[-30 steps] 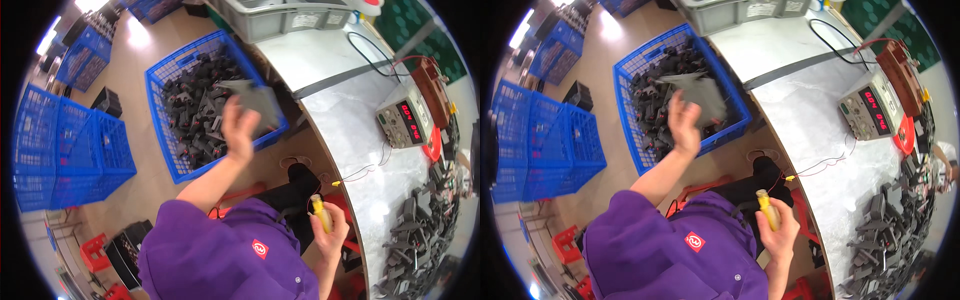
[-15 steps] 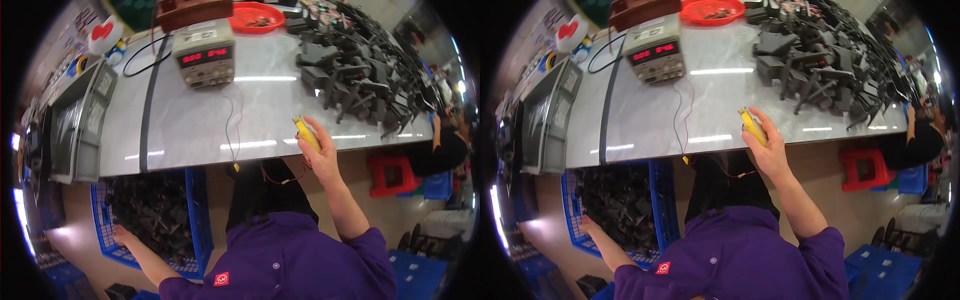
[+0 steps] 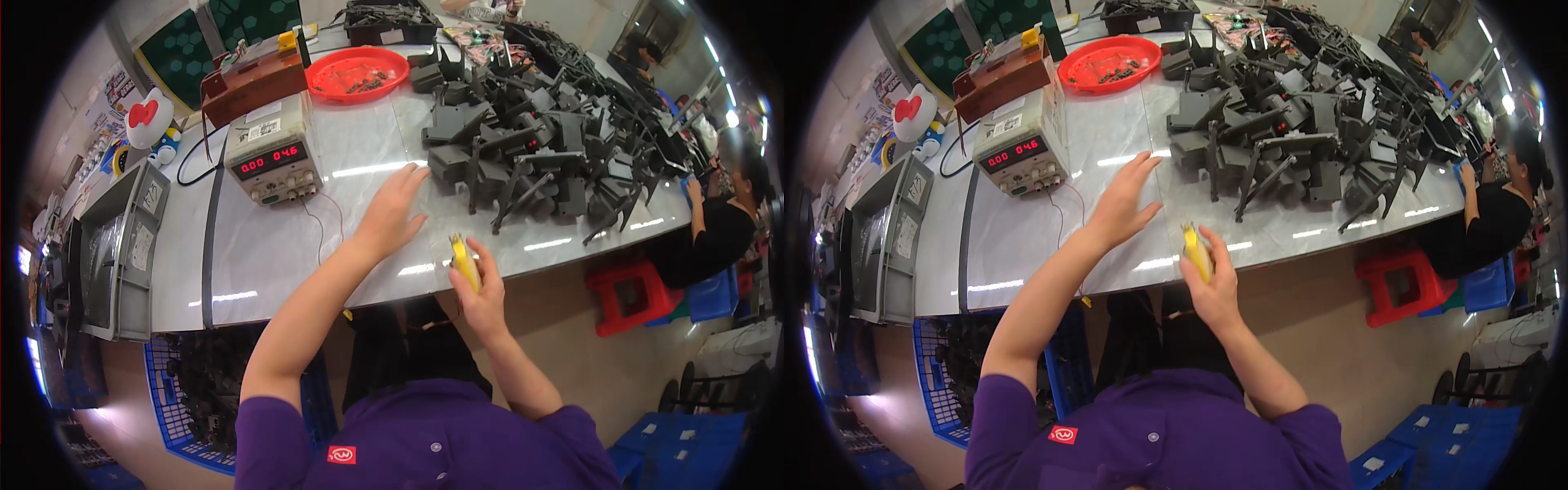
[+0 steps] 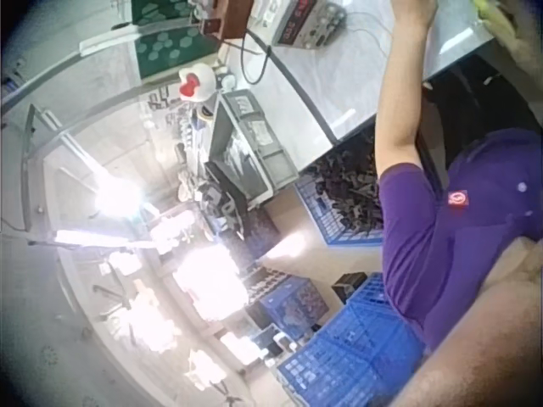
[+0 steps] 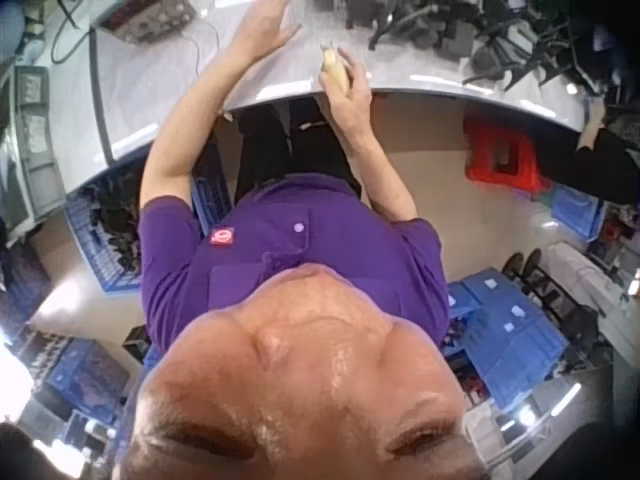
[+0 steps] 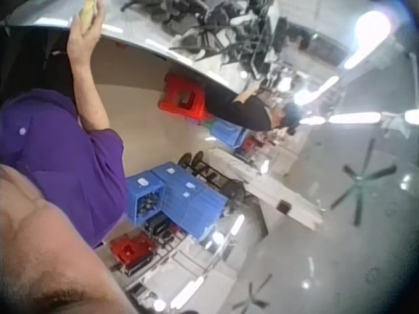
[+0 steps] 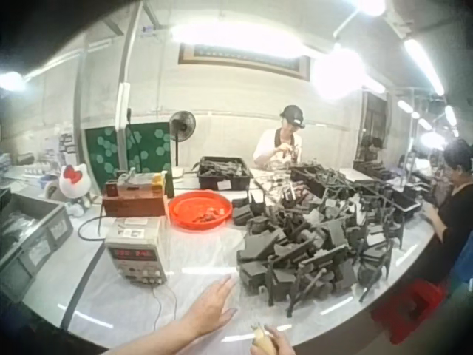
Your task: The person tests plastic electronic components by picking them up from the table, inserting a testing probe into each piece to check them, and placing the tested components into a plastic crate.
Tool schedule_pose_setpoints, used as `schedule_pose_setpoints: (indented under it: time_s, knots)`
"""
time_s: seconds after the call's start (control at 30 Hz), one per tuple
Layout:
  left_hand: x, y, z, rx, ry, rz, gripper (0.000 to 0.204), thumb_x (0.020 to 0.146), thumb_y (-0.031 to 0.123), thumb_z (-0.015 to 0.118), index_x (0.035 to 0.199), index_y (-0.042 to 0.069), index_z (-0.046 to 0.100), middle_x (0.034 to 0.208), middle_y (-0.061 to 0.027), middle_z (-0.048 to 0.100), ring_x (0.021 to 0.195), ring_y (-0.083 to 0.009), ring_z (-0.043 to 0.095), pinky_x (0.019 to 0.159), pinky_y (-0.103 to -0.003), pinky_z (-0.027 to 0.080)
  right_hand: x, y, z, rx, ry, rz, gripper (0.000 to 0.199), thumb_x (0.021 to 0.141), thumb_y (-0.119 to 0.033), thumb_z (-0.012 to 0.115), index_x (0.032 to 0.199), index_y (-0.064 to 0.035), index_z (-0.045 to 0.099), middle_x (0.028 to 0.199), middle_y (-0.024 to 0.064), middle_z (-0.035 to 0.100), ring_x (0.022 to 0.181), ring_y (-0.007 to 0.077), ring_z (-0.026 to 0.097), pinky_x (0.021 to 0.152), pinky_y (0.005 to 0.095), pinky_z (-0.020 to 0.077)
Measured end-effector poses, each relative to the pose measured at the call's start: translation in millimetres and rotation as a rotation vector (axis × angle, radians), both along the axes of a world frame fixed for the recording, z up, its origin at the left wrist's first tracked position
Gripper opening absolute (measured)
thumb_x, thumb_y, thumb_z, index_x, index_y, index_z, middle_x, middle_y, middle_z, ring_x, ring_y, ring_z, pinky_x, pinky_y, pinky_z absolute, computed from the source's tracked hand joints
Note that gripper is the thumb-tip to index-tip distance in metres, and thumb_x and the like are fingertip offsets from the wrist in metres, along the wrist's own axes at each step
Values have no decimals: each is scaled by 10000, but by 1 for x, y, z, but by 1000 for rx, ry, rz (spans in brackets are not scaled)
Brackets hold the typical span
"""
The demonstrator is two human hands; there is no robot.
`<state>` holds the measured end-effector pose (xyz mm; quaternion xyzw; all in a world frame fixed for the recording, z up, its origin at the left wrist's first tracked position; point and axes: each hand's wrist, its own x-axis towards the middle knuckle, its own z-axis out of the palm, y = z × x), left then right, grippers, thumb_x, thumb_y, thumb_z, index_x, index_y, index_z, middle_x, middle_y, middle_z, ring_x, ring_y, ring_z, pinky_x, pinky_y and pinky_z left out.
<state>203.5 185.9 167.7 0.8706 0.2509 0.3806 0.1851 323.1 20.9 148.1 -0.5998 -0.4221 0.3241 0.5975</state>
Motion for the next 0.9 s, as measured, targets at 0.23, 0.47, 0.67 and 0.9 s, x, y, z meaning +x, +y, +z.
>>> schedule_pose_setpoints:
  time_s: [0.23, 0.47, 0.67, 0.9]
  knots:
    - [65, 51, -23, 112, 69, 61, 551, 627, 122, 705, 1129, 66, 485, 1155, -124, 515, 1177, -309, 413, 988, -421, 314, 28, -37, 4, 35, 189, -49, 432, 818, -61, 600, 1215, -18, 435, 865, 19, 523, 729, 66, 484, 625, 196, 420]
    - [1, -29, 35, -1397, -1058, -91, 294, 853, 313, 541, 1035, 83, 562, 975, -87, 628, 827, -164, 612, 549, -270, 482, 36, -28, 14, 113, 303, 20, 413, 823, -36, 598, 1212, -5, 463, 940, 53, 592, 783, 75, 529, 695, 194, 439]
    - [-45, -71, 30, -1607, -1292, -190, 412, 868, 378, 510, 1102, 40, 515, 1142, -174, 549, 979, -243, 588, 780, -330, 526, -5, -20, 47, 222, 5, 363, 412, 815, -51, 625, 1201, 20, 501, 926, 48, 607, 761, 62, 530, 713, 185, 436]
    - [-69, -94, 34, -1612, -1352, -814, 602, 870, 373, 386, 1311, -31, 317, 1350, -293, 288, 1255, -435, 294, 987, -463, 358, -23, -17, 47, 444, -57, 149, 446, 783, -30, 654, 1187, 40, 475, 989, 82, 590, 819, 107, 559, 723, 225, 455]
